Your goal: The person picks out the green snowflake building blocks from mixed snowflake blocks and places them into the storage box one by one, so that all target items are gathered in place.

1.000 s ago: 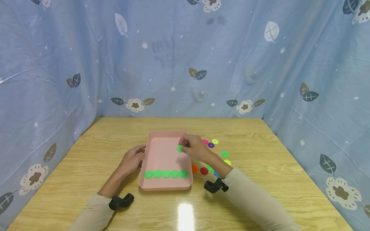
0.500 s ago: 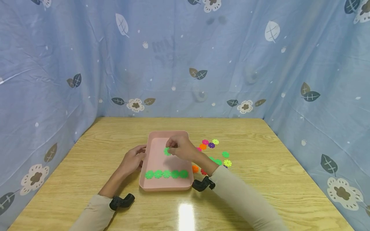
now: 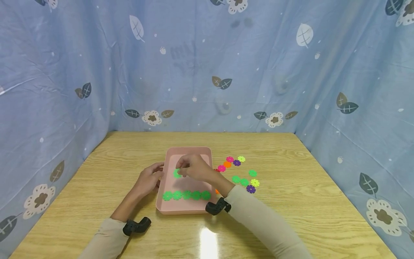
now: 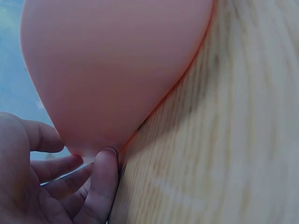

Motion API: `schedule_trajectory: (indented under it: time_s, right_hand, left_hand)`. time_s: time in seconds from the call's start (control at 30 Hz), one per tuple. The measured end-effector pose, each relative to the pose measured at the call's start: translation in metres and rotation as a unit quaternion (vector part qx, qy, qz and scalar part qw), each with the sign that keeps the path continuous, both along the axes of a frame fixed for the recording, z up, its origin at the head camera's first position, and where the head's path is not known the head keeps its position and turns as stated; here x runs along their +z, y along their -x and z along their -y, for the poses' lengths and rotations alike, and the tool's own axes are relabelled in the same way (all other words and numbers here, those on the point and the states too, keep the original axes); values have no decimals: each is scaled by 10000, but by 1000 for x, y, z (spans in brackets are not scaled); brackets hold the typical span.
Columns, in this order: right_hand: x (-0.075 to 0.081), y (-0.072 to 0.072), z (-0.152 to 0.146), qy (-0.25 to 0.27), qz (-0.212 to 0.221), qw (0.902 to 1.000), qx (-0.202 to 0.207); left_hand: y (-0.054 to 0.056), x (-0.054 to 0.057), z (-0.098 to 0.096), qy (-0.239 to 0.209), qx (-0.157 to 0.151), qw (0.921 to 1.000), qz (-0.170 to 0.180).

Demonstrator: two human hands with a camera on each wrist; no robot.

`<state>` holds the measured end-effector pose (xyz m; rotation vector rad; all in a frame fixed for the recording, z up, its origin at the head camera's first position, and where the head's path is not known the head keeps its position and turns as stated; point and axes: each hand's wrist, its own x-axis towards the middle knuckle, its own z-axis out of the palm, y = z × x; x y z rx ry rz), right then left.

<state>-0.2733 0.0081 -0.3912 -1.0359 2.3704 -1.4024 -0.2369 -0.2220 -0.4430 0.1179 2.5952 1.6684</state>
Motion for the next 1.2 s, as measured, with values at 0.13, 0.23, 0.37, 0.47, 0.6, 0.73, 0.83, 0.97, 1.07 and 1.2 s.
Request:
schedule_trajectory:
  time_s: [0.13,0.23,0.37,0.47,0.6,0.73,0.83,0.97,1.07,1.2]
  right_hand:
    - [-2,1,6,32,181,9998,82]
    - [-3,1,12,16,371,9992,122]
    - [-5,0,20,-165,395,9990,126]
    - [-7,-2,26,-341,339,9988,105]
    - [-11,-5,32,-587,391,9975,12]
    - [-16,-9,36,-575,742,9955,-85]
    - [-19,-11,38,-424,1179,9920,-164]
    - [-23,-11,40,-419,1413,9887,-276]
    - [-25,-11,40,-537,1276,9896,-392]
    - [-28,-11,41,-665,1108,9903,-504]
  left_hand:
    - [-1,1,0,31,10,10000,-2]
    - [-1,2,0,44,-17,10000,0]
    - [-2,4,0,40,-44,10000,20]
    - [-3,5,0,16,-64,10000,34]
    - [-3,6,0,47,-89,9999,-44]
    - [-3,5,0,45,-95,9999,-123]
    - [-5,8,-2,15,-97,9999,-78]
    - [-4,8,-2,43,-85,9999,-44]
    - [-2,4,-1,45,-44,10000,-45]
    - [-3,4,-1,11,-7,10000,-32]
